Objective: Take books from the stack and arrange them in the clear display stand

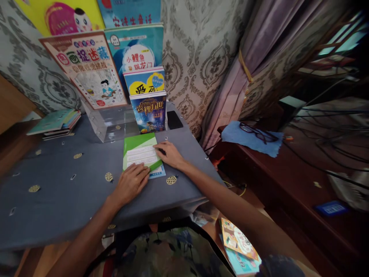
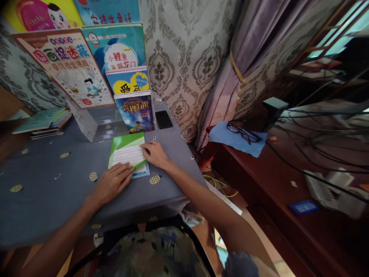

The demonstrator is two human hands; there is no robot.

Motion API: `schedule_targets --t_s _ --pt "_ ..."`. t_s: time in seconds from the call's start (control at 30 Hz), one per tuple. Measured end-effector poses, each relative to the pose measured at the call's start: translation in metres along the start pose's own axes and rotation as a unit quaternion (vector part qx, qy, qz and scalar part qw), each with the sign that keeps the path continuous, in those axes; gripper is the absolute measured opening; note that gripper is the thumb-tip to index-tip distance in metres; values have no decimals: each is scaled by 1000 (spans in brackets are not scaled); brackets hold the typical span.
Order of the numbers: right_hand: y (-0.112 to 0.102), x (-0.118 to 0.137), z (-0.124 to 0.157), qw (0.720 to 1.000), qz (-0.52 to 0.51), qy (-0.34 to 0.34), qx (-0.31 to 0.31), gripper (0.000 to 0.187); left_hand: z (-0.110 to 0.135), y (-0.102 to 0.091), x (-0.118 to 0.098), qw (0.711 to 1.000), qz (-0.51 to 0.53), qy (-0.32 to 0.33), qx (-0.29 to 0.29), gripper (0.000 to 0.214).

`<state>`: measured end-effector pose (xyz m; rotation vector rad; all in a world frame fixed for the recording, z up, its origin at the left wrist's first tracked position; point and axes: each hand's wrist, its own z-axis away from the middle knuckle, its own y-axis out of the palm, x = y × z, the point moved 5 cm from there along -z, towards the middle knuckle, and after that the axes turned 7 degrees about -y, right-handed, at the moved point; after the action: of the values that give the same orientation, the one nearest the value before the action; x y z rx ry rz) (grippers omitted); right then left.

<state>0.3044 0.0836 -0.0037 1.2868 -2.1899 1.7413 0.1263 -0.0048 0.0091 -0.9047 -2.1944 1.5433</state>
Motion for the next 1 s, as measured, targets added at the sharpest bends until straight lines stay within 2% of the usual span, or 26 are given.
schedule_targets --t_s 0.2,0.5,0.7,1.0 --pt "-7 12 25 996 -80 0 -37 29 0 -1 -1 999 -26 19 1 33" --pt "-9 13 26 995 -85 6 -43 25 3 4 -7 996 -75 55 18 34" --pt "-11 12 26 995 -87 19 -40 24 3 3 -1 999 -43 16 12 40" --pt "-15 15 24 992 -116 20 -44 27 -1 -1 2 1000 -11 0 19 41"
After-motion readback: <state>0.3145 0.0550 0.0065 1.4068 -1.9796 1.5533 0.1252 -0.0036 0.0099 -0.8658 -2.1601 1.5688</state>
